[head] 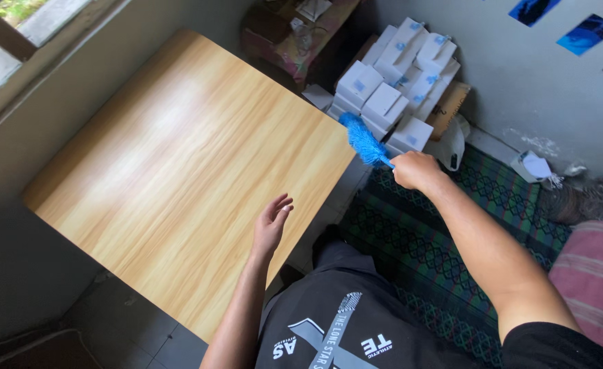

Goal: The person wipes a wooden table with a blue duster, then moves a laundry basket onto the table and begins folding underwear one by one.

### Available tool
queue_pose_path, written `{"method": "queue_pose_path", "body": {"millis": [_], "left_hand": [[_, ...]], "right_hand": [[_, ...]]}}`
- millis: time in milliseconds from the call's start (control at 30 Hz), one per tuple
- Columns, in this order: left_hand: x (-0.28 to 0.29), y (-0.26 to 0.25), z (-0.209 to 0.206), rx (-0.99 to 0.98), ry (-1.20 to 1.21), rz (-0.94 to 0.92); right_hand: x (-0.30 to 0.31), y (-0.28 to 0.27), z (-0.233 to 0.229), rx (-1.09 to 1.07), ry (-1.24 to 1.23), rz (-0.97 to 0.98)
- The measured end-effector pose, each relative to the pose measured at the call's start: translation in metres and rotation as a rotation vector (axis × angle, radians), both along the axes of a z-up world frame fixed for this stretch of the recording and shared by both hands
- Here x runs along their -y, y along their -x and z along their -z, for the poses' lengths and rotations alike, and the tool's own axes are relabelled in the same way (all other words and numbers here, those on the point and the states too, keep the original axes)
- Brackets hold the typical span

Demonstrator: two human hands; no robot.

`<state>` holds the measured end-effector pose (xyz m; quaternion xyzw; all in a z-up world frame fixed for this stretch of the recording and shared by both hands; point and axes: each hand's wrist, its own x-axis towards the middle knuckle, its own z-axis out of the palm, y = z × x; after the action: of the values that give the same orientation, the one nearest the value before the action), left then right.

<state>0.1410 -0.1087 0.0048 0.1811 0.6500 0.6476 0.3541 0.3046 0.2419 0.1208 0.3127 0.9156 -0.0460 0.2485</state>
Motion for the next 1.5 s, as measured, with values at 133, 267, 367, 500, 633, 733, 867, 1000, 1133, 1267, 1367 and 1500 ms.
{"method": "queue_pose_path", "body": {"millis": [133,267,367,500,633,733,867,1000,1133,1267,1367,1500], "left_hand": [[-0.004,-0.010,-0.004,-0.011,-0.008,0.021],[-0.005,-0.015,-0.008,-0.036,-0.014,-0.008],[-0.004,-0.020,-0.011,-0.044,-0.026,-0.051],[-0.006,-0.032,-0.017,-0.043,-0.004,-0.141],[-0.017,-0.052,-0.020,-0.048,-0.014,-0.191],[-0.026,-0.073,-0.018,-0.048,-0.004,-0.218],[-0.035,-0.098,-0.017,-0.015,-0.022,-0.236],[-0.039,-0.127,-0.016,-0.014,-0.014,-0.281],[-0.035,-0.153,-0.013,0.027,-0.034,-0.342],[-0.021,-0.181,-0.009,0.053,-0.024,-0.467],[0.006,-0.210,-0.005,0.050,-0.012,-0.575],[0.045,-0.238,0.002,0.085,-0.007,-0.700]], "right_hand": [[0.025,-0.009,-0.017,0.103,0.105,-0.178],[0.072,0.005,-0.020,0.143,0.344,-0.432],[0.087,0.011,-0.015,0.104,0.424,-0.548],[0.045,0.022,-0.017,0.105,0.381,-0.486],[-0.034,0.017,-0.033,0.004,0.207,-0.326],[-0.063,-0.002,-0.038,-0.045,0.018,-0.305],[-0.044,-0.016,-0.030,-0.074,-0.045,-0.494],[0.018,-0.022,-0.009,-0.175,0.188,-0.737],[0.078,-0.033,0.011,-0.319,0.373,-0.954],[0.084,-0.027,0.031,-0.307,0.488,-0.975],[0.055,-0.014,0.048,-0.198,0.476,-0.853],[-0.020,0.007,0.046,-0.077,0.194,-0.682]]}}
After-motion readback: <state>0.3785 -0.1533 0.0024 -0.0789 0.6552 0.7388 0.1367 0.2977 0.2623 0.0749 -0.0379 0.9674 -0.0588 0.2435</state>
